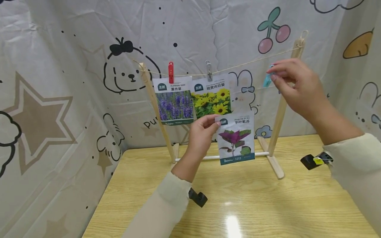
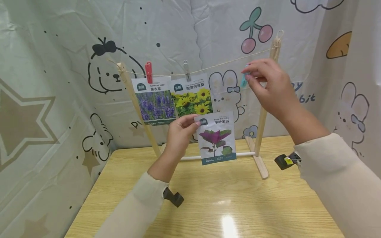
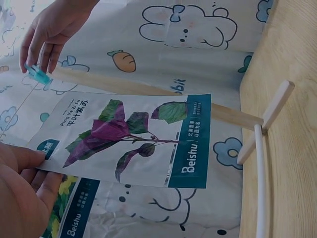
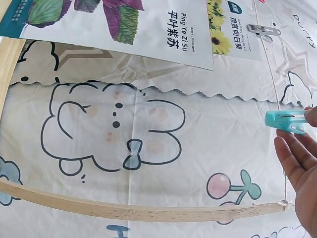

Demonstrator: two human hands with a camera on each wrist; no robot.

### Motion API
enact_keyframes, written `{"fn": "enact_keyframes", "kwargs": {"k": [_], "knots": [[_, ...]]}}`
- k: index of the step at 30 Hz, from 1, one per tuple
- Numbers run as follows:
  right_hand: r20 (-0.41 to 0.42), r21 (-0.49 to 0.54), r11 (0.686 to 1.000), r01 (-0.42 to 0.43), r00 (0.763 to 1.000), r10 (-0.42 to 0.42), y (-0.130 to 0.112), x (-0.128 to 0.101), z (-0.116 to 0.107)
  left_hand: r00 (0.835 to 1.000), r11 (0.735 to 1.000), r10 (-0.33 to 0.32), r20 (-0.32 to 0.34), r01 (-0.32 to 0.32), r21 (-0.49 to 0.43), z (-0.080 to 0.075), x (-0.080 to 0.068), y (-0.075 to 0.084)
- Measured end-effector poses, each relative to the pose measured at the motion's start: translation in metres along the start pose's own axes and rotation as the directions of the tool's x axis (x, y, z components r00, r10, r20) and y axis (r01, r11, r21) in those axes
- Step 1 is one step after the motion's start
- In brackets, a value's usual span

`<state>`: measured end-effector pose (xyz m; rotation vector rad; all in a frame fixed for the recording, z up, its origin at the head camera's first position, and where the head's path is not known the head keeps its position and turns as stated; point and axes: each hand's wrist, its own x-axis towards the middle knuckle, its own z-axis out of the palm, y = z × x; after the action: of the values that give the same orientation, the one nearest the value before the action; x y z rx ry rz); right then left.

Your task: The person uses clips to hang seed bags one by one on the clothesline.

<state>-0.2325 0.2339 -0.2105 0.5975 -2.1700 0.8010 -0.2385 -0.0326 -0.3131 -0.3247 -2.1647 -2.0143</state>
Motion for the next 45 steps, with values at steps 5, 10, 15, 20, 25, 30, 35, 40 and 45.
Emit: {"fn": "enact_keyframes", "kwargs": {"k": [5, 10, 15, 20, 25, 30, 35, 40, 45], "knots": [[0.000, -0.013, 1.000, 0.005, 1.000, -0.005, -0.002, 0.006, -0.002, 1.000, 1.000, 0.002, -0.014, -0.002, -0.002, 0.002, 0.001, 0.004], [0.001, -0.024, 1.000, 0.009, 1.000, -0.009, -0.004, 0.011, -0.004, 1.000, 1.000, 0.006, -0.021, -0.006, -0.017, 0.005, 0.003, 0.007], [0.002, -0.050, 0.999, 0.003, 1.000, -0.003, -0.007, 0.017, -0.006, 1.000, 0.999, 0.007, -0.026, -0.008, -0.034, 0.008, 0.006, 0.011], [0.008, -0.060, 0.998, -0.001, 1.000, 0.001, -0.009, 0.023, -0.007, 0.999, 0.999, 0.004, -0.039, -0.006, -0.052, 0.010, 0.010, 0.014], [0.013, -0.077, 0.997, -0.002, 1.000, 0.003, -0.010, 0.029, -0.008, 0.998, 0.998, -0.001, -0.057, -0.003, -0.055, 0.012, 0.015, 0.016], [0.019, -0.098, 0.995, -0.010, 1.000, 0.012, -0.012, 0.034, -0.009, 0.997, 0.997, 0.009, -0.079, -0.015, -0.076, 0.015, 0.018, 0.019], [0.017, -0.111, 0.994, 0.007, 1.000, -0.005, -0.012, 0.039, -0.009, 0.996, 0.997, 0.010, -0.084, -0.016, -0.072, 0.018, 0.021, 0.023], [0.023, -0.118, 0.993, 0.016, 1.000, -0.013, -0.013, 0.045, -0.010, 0.996, 0.997, 0.006, -0.090, -0.013, -0.078, 0.021, 0.026, 0.024], [0.041, -0.123, 0.992, 0.004, 0.999, 0.001, -0.013, 0.051, -0.010, 0.996, 0.997, 0.012, -0.085, -0.018, -0.074, 0.022, 0.030, 0.025]]}}
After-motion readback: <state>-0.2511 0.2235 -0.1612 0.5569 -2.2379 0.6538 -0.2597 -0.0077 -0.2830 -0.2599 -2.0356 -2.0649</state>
